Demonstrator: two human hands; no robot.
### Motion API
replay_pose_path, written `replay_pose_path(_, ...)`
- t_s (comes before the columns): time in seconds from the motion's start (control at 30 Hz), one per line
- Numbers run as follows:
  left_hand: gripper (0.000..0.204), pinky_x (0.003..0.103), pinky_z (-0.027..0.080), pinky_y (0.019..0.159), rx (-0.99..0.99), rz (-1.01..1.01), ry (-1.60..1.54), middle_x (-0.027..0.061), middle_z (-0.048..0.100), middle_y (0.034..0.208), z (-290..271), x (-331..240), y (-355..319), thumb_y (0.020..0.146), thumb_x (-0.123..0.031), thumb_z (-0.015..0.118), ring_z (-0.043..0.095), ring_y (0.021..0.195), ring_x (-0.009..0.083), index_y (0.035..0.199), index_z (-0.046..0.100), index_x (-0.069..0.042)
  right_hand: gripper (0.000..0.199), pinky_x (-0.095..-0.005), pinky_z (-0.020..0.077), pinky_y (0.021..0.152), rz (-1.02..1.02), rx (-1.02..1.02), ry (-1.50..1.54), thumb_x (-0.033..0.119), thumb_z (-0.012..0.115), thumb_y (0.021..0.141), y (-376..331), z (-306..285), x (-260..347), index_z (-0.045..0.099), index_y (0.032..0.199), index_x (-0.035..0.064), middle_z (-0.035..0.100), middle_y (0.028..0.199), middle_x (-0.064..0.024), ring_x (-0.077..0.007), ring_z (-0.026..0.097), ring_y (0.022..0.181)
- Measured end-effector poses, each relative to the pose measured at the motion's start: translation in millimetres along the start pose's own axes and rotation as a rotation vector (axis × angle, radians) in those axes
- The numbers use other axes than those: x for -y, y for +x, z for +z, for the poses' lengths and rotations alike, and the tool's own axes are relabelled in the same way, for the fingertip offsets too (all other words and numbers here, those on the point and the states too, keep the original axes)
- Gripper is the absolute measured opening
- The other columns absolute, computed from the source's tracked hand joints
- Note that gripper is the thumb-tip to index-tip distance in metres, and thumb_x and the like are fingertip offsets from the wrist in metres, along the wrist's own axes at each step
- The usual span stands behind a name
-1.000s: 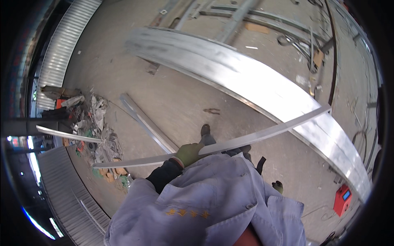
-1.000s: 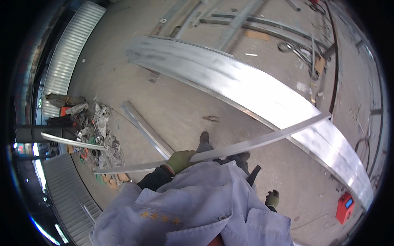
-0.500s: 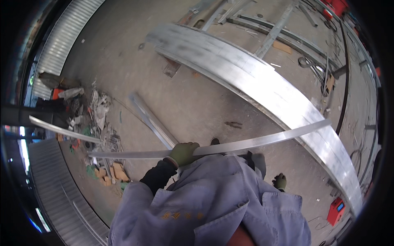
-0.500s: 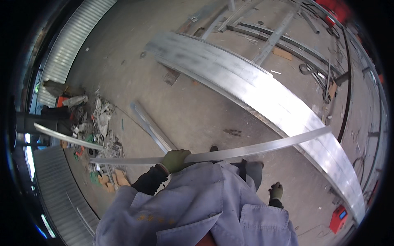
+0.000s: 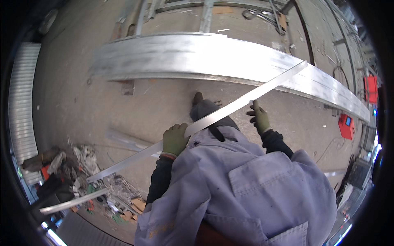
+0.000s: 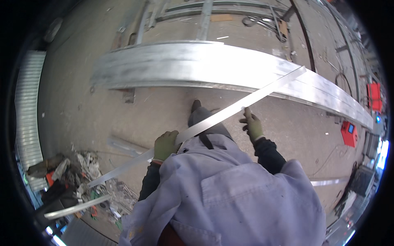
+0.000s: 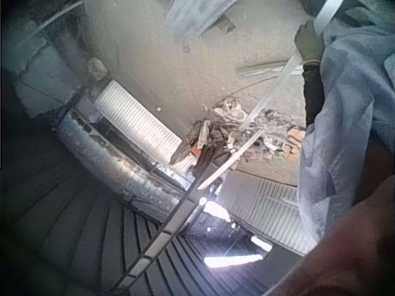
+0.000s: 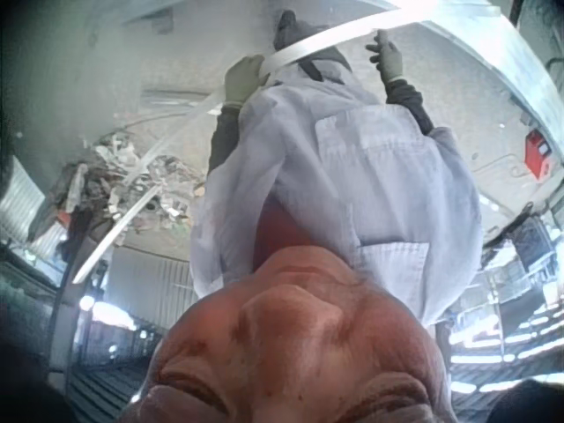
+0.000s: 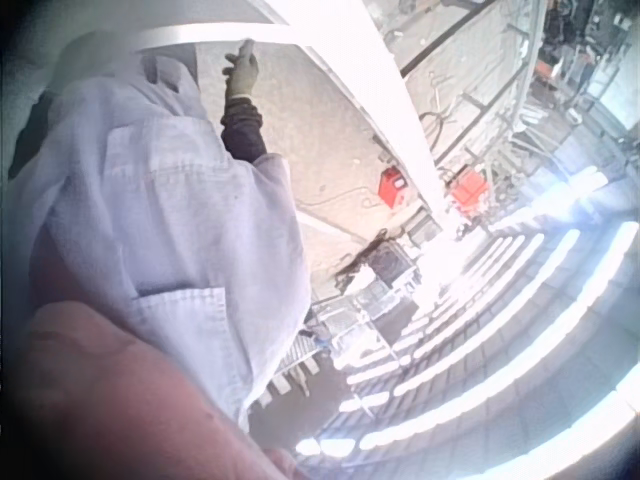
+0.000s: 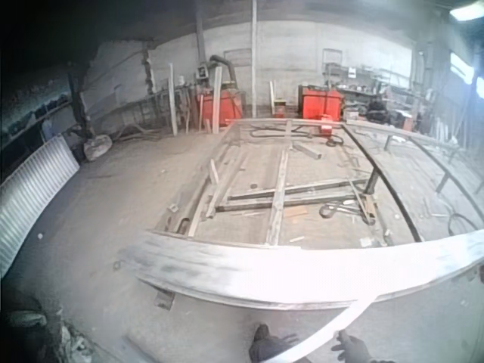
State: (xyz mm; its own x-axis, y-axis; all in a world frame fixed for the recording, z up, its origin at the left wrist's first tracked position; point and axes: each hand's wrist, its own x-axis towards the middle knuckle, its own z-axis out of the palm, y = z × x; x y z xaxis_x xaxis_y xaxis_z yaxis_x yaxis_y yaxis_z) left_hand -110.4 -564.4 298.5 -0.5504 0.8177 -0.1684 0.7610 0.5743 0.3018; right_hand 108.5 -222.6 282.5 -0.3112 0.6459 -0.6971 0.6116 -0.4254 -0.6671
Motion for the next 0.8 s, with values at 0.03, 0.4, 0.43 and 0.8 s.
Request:
replay_pose_path(0.03, 0.037, 0.046, 0.056, 0.071, 0.003, 0.019, -0.006, 0.0076, 0.067, 0.097, 2.7, 4.6, 8.3, 0.084, -0.035, 0.078, 0.072, 0.085, 0.0298, 0.113, 0.064, -0.017, 0.085, -0.0275, 0.0417, 0.05, 0.016, -0.032, 0.027, 0.075, 0.061, 0.095, 4.1, 12.5, 9.9, 0.067, 0.128, -0.0026, 0.076, 0.093, -0.0127, -0.0139, 0.058, 0.056)
replay_pose_path(0.4, 0.029, 0.05, 0.051, 0.075, 0.115, 0.054, 0.044, 0.0074, 0.065, 0.094, -19.1, 106.8, 114.3, 0.086, -0.022, 0.068, 0.068, 0.089, 0.0327, 0.114, 0.064, -0.016, 0.079, -0.0356, 0.0515, 0.056, 0.144, -0.211, -0.083, 0.079, 0.064, 0.091, 108.6, 98.5, 66.3, 0.073, 0.09, 0.0004, 0.071, 0.078, -0.011, -0.021, 0.065, 0.059)
replay_pose_path(0.43, 0.029, 0.05, 0.051, 0.076, 0.1, 0.039, 0.052, 0.0075, 0.066, 0.095, -32.4, 113.9, 128.0, 0.087, -0.021, 0.066, 0.067, 0.09, 0.0327, 0.115, 0.064, -0.016, 0.077, -0.0349, 0.0513, 0.056, 0.173, -0.214, -0.064, 0.077, 0.064, 0.092, 117.7, 109.3, 78.6, 0.074, 0.089, 0.0007, 0.07, 0.076, -0.0097, -0.0208, 0.065, 0.058)
replay_pose_path(0.8, 0.029, 0.048, 0.04, 0.109, -0.082, -0.037, 0.108, 0.0068, 0.067, 0.111, -86.3, 213.2, 254.5, 0.086, -0.015, 0.066, 0.063, 0.112, 0.0281, 0.114, 0.067, -0.015, 0.061, -0.0296, 0.0432, 0.051, 0.159, -0.129, 0.393, 0.069, 0.077, 0.088, 165.9, 198.8, 129.8, 0.071, 0.101, 0.0092, 0.061, 0.083, -0.0008, -0.0157, 0.058, 0.065)
